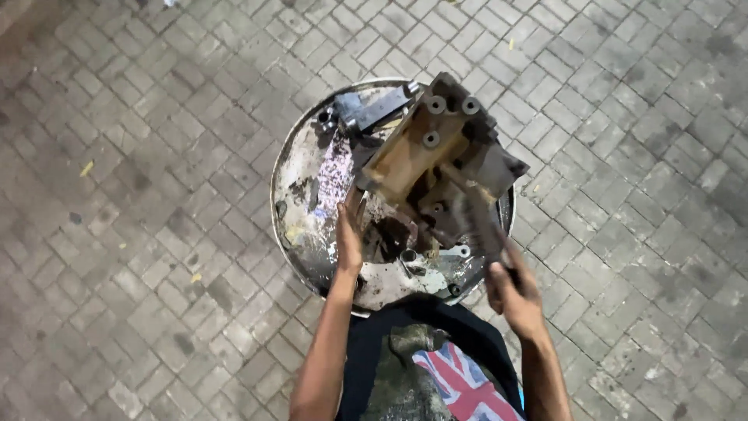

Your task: Scraping and brushing an engine component to remove dirt and residue using a wire brush and a scraper.

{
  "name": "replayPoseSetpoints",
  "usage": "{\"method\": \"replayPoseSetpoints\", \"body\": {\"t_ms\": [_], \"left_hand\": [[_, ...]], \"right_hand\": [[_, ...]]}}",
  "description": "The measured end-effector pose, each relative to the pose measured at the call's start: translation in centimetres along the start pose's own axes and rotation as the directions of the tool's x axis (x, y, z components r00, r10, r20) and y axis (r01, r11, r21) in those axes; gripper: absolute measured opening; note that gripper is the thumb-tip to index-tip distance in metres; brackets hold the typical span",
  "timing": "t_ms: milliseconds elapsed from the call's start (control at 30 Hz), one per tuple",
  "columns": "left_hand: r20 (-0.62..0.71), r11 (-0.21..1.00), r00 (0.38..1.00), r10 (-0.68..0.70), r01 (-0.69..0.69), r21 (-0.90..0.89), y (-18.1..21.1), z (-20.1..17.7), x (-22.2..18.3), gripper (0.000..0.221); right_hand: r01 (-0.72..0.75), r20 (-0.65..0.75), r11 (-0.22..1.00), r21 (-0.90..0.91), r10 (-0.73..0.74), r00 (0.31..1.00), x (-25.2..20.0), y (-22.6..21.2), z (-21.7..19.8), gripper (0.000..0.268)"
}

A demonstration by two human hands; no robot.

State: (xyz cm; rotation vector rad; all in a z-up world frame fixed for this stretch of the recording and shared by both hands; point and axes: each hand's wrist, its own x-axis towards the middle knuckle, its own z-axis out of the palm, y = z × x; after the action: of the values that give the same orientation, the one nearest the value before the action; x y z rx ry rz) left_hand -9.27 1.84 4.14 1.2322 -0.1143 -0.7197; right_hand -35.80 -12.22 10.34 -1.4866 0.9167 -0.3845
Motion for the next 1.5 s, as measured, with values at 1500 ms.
{"method": "replayPoseSetpoints", "body": {"t_ms": [1500], "left_hand": [[-0.461, 0.983, 0.885, 0.063, 0.023, 0.179, -5.7, -0.9, -5.3, 0.075]], "right_hand": [[0.307, -0.111, 0.852, 0.425, -0.287, 0.951, 5.1, -1.0, -5.6, 0.064]]}}
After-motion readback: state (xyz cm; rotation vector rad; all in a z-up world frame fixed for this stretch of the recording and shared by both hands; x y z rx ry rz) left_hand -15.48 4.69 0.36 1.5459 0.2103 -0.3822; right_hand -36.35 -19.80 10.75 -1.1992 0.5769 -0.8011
